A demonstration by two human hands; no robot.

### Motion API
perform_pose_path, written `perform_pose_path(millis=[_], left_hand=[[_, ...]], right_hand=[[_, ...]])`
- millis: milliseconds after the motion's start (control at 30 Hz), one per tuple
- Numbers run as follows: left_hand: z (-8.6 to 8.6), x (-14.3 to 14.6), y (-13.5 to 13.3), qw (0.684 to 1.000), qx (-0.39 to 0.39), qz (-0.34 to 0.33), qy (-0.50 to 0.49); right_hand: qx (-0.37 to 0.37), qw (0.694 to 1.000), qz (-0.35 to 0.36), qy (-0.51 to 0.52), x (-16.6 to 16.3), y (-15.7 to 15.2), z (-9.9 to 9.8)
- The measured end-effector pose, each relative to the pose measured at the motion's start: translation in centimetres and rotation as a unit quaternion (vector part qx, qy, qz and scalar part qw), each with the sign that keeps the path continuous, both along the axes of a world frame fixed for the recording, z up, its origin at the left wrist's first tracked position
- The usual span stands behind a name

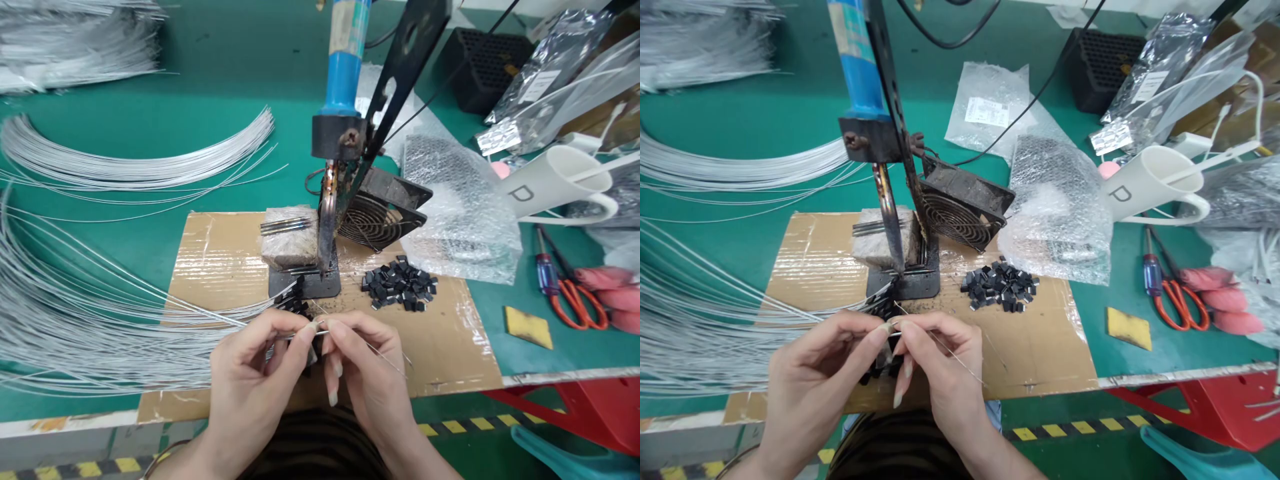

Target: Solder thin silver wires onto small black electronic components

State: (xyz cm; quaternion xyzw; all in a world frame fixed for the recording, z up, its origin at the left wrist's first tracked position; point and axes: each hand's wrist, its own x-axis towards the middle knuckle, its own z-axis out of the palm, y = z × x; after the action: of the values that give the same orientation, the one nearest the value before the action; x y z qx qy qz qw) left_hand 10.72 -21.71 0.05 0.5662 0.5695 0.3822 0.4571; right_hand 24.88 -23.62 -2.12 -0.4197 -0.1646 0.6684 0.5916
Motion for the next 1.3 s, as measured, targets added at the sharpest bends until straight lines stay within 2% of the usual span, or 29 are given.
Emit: perform_pose_path(millis=[300,500,700,933,1300], left_hand=[[-0.15,0.04,0.07,1.0,-0.006,0.006,-0.003],[-0.03,-0.03,0.44,1.0,0.016,0.026,-0.006],[-0.12,-0.06,0.46,0.999,0.041,0.027,0.023],[0.02,-0.09,0.36,0.997,0.071,-0.006,0.03],[-0.2,0.06,0.51,0.996,0.077,-0.007,0.052]], right_hand=[[-0.001,1.0,-0.008,0.017,-0.25,0.19,0.25],[0.009,0.999,-0.042,-0.009,0.19,0.35,-0.06],[0.021,0.998,-0.001,-0.056,0.39,-0.12,-0.16],[0.021,0.999,-0.004,-0.05,0.24,-0.16,0.1],[0.031,0.998,0.006,-0.055,0.5,-0.45,-0.36]])
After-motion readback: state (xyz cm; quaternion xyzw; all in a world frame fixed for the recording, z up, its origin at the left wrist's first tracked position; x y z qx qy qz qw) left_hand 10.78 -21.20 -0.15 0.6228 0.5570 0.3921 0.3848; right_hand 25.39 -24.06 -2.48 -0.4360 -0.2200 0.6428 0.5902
